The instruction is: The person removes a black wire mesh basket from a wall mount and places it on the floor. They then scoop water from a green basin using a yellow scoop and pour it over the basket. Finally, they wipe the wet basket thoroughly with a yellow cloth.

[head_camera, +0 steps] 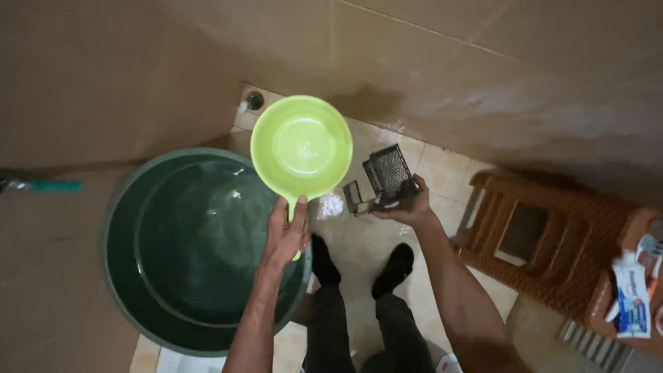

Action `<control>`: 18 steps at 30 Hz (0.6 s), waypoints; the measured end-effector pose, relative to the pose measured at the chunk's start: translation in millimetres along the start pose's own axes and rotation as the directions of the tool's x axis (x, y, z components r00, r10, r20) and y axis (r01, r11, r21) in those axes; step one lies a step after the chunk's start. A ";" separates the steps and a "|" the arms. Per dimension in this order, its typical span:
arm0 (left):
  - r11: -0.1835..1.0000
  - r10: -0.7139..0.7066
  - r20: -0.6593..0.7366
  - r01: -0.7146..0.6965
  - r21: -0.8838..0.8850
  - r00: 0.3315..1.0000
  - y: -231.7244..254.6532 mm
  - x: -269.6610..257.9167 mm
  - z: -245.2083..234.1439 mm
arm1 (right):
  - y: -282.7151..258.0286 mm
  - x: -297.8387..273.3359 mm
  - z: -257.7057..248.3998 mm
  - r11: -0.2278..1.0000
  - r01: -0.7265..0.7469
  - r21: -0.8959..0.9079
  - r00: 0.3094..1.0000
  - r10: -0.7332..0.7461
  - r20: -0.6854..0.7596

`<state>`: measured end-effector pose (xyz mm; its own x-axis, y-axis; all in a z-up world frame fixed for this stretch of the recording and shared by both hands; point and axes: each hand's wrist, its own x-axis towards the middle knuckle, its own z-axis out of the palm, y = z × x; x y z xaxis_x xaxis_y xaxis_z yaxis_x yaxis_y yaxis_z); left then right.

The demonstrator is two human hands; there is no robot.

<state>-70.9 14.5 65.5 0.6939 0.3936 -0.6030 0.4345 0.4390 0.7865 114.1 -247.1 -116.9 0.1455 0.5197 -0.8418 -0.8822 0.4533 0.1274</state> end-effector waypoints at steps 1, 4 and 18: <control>1.000 0.022 -0.017 -0.022 0.011 1.000 -0.6 -5.0 -8.2 | 3.5 -1.3 0.0 0.999 0.008 -0.046 1.000 -0.008 -0.003; 0.992 0.102 -0.108 -0.094 0.079 0.989 -4.4 -19.3 -30.0 | 12.2 -4.2 -0.4 0.989 -0.025 -0.149 0.996 0.037 0.076; 0.887 0.309 -0.524 -0.041 0.461 0.793 -136.0 -21.5 -151.9 | 65.7 -50.6 72.7 0.759 -0.054 -0.649 0.961 -0.137 -0.240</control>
<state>-232.1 69.1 -48.8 0.3837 0.8716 -0.3052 0.6213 0.0008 0.7835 81.3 -190.9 -27.8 0.1531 0.2632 -0.9525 -0.9680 -0.1542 -0.1982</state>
